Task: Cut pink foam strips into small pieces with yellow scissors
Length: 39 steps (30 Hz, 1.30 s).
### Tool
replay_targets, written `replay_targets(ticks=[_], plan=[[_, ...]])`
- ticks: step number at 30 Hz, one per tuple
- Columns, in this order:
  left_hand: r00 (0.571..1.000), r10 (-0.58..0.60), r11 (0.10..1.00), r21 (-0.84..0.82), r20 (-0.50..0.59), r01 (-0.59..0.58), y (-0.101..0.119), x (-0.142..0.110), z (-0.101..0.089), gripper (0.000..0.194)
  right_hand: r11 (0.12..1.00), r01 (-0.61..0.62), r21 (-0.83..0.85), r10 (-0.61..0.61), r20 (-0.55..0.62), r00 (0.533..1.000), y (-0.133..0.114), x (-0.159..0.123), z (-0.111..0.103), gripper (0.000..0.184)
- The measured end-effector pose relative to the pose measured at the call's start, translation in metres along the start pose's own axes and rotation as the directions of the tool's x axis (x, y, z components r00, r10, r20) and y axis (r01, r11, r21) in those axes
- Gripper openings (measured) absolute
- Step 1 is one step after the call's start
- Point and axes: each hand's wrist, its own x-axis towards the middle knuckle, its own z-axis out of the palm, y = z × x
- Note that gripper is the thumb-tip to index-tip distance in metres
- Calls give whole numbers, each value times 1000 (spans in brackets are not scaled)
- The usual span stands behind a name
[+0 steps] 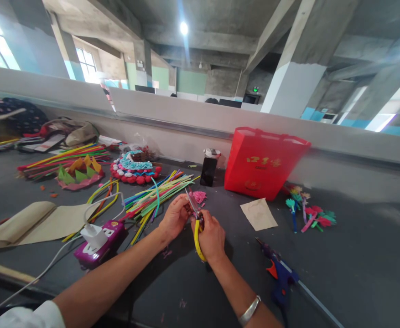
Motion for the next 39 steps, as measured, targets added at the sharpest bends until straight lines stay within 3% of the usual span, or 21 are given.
replay_targets(ticks=[11,24,39], plan=[[999,-4,1000,-4,40,5,0,-1,0,16,997,17,79,-17,-1,1000,0,-1,3,28],[1000,-10,1000,-26,19,11,0,-1,1,18,999,15,38,-16,2,1000,-2,-2,1,27],[999,-16,1000,-25,47,17,-1,-2,1,16,994,37,100,-37,4,999,1,-2,5,30]])
